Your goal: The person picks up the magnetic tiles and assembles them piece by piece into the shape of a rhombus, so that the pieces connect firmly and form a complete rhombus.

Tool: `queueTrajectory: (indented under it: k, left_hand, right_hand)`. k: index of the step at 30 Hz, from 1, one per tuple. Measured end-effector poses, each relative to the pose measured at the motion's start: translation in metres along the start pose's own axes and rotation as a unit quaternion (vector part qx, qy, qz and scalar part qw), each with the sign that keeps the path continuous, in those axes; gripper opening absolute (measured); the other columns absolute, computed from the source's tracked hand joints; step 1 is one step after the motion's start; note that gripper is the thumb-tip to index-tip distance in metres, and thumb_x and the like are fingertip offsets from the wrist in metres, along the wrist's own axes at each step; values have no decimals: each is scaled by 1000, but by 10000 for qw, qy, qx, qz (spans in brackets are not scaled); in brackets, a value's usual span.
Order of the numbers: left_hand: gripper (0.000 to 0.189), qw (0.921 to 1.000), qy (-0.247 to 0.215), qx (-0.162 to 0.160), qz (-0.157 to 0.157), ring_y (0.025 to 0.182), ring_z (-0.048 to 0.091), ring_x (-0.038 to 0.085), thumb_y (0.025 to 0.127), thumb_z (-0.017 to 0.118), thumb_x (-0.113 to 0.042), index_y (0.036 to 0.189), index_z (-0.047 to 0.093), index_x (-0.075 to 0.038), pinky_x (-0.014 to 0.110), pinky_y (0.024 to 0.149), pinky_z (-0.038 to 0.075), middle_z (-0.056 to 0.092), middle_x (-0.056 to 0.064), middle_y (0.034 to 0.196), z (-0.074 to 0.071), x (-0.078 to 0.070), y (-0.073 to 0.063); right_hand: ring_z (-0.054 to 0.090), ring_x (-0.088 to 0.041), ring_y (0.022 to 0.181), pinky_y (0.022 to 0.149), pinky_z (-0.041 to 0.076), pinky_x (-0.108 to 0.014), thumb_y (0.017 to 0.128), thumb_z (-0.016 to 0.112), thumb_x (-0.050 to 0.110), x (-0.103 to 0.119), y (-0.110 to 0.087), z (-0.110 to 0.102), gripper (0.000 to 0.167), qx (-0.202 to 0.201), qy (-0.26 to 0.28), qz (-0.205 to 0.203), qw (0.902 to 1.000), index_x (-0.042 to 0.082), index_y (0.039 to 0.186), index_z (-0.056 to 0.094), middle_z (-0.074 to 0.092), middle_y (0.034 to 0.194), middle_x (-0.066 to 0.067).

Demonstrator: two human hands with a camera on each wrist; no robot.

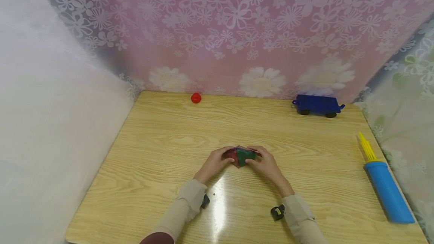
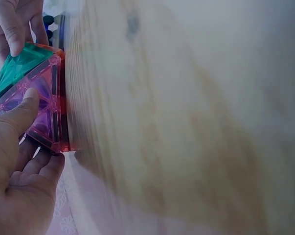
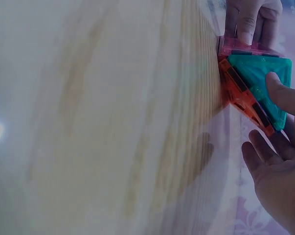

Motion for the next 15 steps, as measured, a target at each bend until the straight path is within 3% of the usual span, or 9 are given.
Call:
queueTrajectory:
  k: [10,15]
  left_hand:
    - [48,9999,-94,0,-134,119,56,24,91,62,-17,136,50,-8,35,100,45,56,12,133,5,0,5]
    - [51,9995,19,182,-259,125,51,24,91,62,-17,139,47,-8,35,104,41,51,11,138,2,1,5]
  right_hand:
    - [52,-38,117,97,45,-50,79,77,10,-9,-3,-17,49,-170,-57,160,9997,-1,123,59,57,125,-19]
    - [50,-38,119,98,45,-50,84,73,15,-13,-3,-24,46,-93,92,354,9993,-1,125,58,56,127,-21]
Point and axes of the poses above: each hand's wrist, its own y-axis towards the middle knuckle, its own z-axis out of the palm, x = y × z, the point moved 5 cm from there along y, towards the middle knuckle
